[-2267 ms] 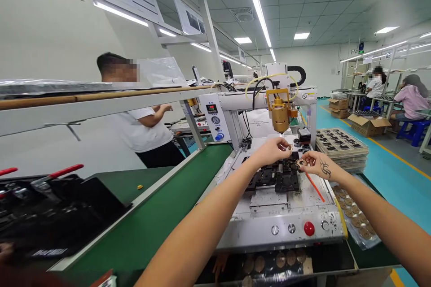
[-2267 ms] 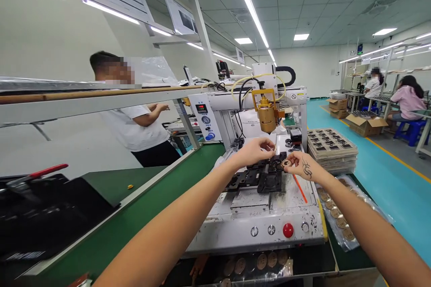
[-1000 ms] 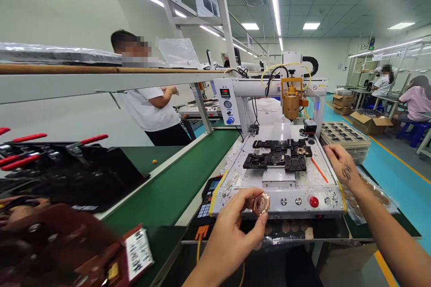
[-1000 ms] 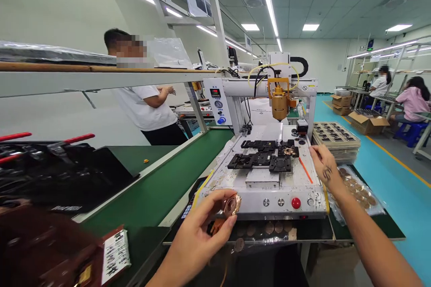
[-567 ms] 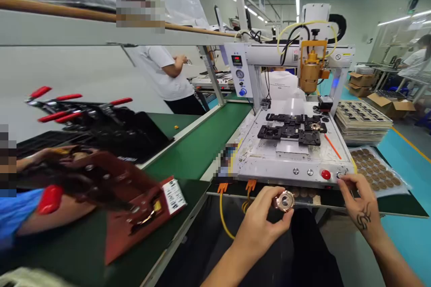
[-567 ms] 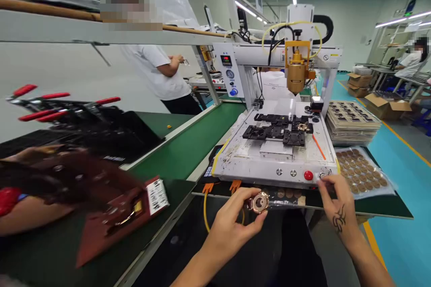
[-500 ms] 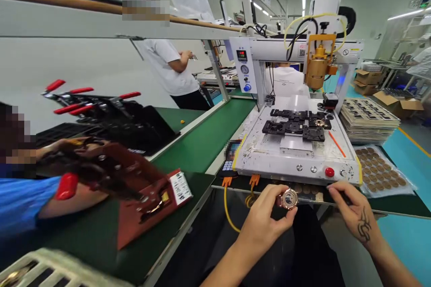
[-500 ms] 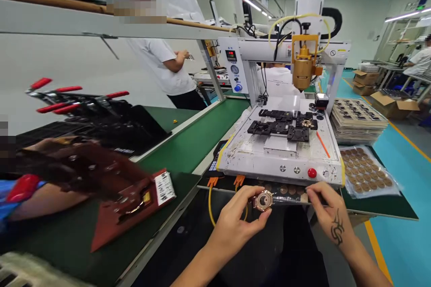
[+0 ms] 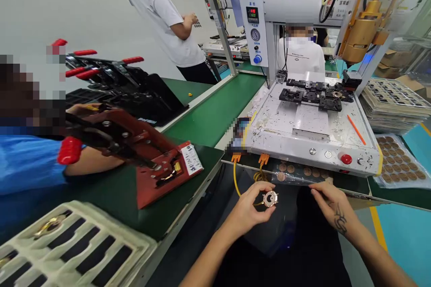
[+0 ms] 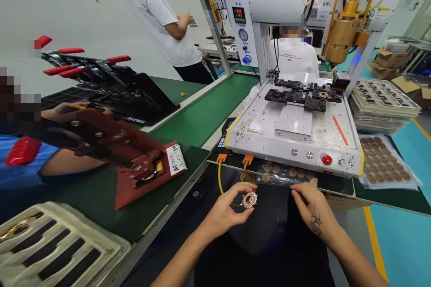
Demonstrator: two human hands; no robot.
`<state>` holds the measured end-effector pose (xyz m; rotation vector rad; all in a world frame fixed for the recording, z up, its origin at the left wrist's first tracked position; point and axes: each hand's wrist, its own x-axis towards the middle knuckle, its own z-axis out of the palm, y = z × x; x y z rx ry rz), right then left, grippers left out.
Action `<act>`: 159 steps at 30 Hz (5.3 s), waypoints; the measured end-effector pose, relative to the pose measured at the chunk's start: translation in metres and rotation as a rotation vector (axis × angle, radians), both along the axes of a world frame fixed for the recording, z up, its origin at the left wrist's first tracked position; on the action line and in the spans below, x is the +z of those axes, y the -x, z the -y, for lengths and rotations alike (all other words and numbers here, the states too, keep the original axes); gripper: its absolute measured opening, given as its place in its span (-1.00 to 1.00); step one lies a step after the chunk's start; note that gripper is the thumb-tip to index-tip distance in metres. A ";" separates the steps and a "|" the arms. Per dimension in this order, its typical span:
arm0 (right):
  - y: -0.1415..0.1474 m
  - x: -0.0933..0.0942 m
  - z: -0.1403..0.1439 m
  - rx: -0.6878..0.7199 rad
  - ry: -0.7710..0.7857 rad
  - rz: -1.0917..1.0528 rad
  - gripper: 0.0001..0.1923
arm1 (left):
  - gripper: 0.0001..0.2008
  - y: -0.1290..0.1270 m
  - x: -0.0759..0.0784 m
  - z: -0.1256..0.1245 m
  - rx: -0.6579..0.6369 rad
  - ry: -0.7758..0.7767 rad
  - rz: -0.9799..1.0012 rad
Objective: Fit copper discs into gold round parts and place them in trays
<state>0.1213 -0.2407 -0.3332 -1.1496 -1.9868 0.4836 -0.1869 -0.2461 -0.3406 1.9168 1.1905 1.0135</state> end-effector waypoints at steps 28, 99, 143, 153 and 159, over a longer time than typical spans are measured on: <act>0.075 -0.087 -0.058 0.096 -0.318 0.183 -0.67 | -0.65 -0.006 0.006 -0.045 -0.142 0.222 -0.064; 0.050 0.066 0.032 0.216 0.669 -0.339 -0.72 | -0.52 -0.057 0.057 0.070 0.002 0.696 0.929; 0.075 0.052 0.033 0.218 0.740 -0.539 -0.75 | -0.78 -0.045 0.066 0.069 0.177 0.460 0.551; 0.084 0.052 0.036 0.250 0.713 -0.501 -0.77 | -0.75 -0.042 0.070 0.075 0.219 0.438 0.515; 0.074 0.057 0.022 0.441 0.469 -0.240 -0.48 | -0.78 -0.037 0.067 0.076 0.244 0.428 0.538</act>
